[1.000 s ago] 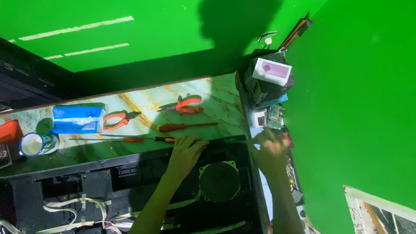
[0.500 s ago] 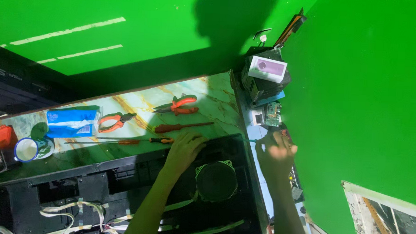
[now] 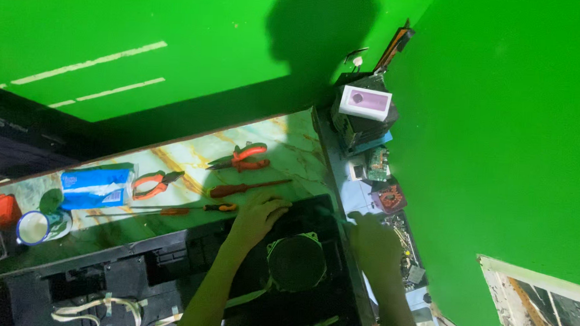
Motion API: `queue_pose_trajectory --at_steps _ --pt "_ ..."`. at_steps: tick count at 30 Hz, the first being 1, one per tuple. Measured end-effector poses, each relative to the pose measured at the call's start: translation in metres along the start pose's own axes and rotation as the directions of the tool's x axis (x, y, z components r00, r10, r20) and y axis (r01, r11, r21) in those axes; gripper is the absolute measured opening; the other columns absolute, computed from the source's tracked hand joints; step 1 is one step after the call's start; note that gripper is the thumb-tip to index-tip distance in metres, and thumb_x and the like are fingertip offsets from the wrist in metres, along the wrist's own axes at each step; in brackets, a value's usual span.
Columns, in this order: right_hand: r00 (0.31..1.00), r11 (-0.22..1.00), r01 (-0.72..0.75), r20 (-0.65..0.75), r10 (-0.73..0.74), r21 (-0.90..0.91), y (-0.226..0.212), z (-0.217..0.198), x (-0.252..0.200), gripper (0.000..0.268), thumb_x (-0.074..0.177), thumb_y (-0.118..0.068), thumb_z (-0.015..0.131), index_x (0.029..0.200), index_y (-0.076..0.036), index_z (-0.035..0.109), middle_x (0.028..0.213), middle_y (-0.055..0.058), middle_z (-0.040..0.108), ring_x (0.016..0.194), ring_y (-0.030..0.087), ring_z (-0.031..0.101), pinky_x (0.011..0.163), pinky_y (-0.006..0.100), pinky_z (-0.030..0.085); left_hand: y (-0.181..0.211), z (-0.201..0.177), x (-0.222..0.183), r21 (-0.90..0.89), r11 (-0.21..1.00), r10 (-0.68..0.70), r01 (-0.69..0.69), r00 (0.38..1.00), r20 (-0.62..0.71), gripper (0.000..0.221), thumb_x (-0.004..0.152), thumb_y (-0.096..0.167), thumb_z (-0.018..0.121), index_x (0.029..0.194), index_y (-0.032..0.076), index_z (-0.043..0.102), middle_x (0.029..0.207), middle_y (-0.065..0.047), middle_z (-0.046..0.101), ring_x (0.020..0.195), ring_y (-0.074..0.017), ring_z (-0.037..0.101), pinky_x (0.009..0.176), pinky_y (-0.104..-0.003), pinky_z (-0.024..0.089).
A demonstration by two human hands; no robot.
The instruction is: The person uses a tool to secure a speaker inside the housing of an electronic piano and kemudian uses a cloth to wipe the keys.
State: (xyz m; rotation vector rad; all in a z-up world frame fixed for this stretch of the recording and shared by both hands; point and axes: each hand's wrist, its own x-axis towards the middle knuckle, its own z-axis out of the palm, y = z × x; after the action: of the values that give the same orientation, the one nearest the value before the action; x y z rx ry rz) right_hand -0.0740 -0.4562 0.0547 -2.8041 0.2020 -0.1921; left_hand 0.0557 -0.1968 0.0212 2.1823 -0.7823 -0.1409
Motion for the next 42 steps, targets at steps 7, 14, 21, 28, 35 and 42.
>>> queue_pose_trajectory --at_steps 7,14,21,28,35,42 --pt "0.950 0.986 -0.162 0.264 0.165 -0.032 -0.017 0.038 -0.029 0.027 0.093 -0.013 0.057 0.119 -0.015 0.062 0.096 0.011 0.066 0.066 0.032 0.069 0.054 0.043 0.055 0.017 -0.006 0.014 -0.194 0.978 -0.059 0.073 0.995 0.076 0.017 0.092 0.018 0.072 0.106 0.010 0.077 0.105 -0.012 0.076 0.099 -0.0322 0.073 0.084 -0.039 0.058" --pt "0.929 0.973 -0.231 0.301 0.216 0.016 -0.017 0.027 -0.048 0.024 0.092 -0.025 0.058 0.113 -0.013 0.060 0.090 0.012 0.068 0.071 0.035 0.070 0.059 0.047 0.056 0.042 -0.003 0.016 -0.195 0.981 0.017 0.013 0.989 0.147 0.018 0.093 0.019 0.069 0.106 0.009 0.075 0.103 -0.012 0.076 0.096 -0.0338 0.071 0.082 -0.041 0.056" --pt "0.912 0.964 -0.261 0.340 0.230 0.048 -0.021 0.031 -0.035 0.027 0.095 -0.023 0.058 0.117 -0.008 0.057 0.091 0.015 0.068 0.073 0.037 0.070 0.062 0.048 0.056 0.062 0.018 0.014 0.074 0.985 0.158 -0.157 0.987 -0.016 0.011 0.088 0.019 0.072 0.094 0.010 0.074 0.096 -0.006 0.073 0.091 -0.0304 0.068 0.083 -0.042 0.052" --pt "0.969 0.991 -0.132 0.210 0.133 -0.018 -0.007 0.046 -0.079 0.027 0.091 -0.025 0.061 0.113 -0.010 0.060 0.082 0.011 0.066 0.069 0.033 0.069 0.057 0.046 0.055 0.062 0.031 0.010 0.092 0.981 0.176 -0.173 0.984 -0.030 0.013 0.085 0.017 0.073 0.095 0.009 0.074 0.096 -0.006 0.073 0.094 -0.0292 0.066 0.084 -0.042 0.051" --pt "0.995 0.995 -0.086 0.061 0.084 0.047 -0.020 0.043 -0.062 0.036 0.089 -0.024 0.061 0.121 -0.008 0.059 0.089 0.015 0.068 0.071 0.035 0.069 0.059 0.046 0.057 0.062 0.039 0.008 0.236 0.958 0.165 -0.166 0.986 0.025 0.014 0.086 0.020 0.073 0.095 0.010 0.074 0.098 -0.005 0.073 0.098 -0.0278 0.064 0.090 -0.043 0.047" --pt "0.883 0.921 -0.366 0.360 0.301 0.130 -0.029 0.007 -0.060 0.029 0.089 -0.024 0.060 0.115 -0.012 0.058 0.096 0.018 0.071 0.081 0.042 0.071 0.069 0.053 0.056 0.067 0.038 -0.007 0.300 0.938 0.190 -0.172 0.981 -0.033 0.017 0.088 0.023 0.073 0.102 0.013 0.075 0.105 0.000 0.071 0.106 -0.0243 0.062 0.100 -0.052 0.039"
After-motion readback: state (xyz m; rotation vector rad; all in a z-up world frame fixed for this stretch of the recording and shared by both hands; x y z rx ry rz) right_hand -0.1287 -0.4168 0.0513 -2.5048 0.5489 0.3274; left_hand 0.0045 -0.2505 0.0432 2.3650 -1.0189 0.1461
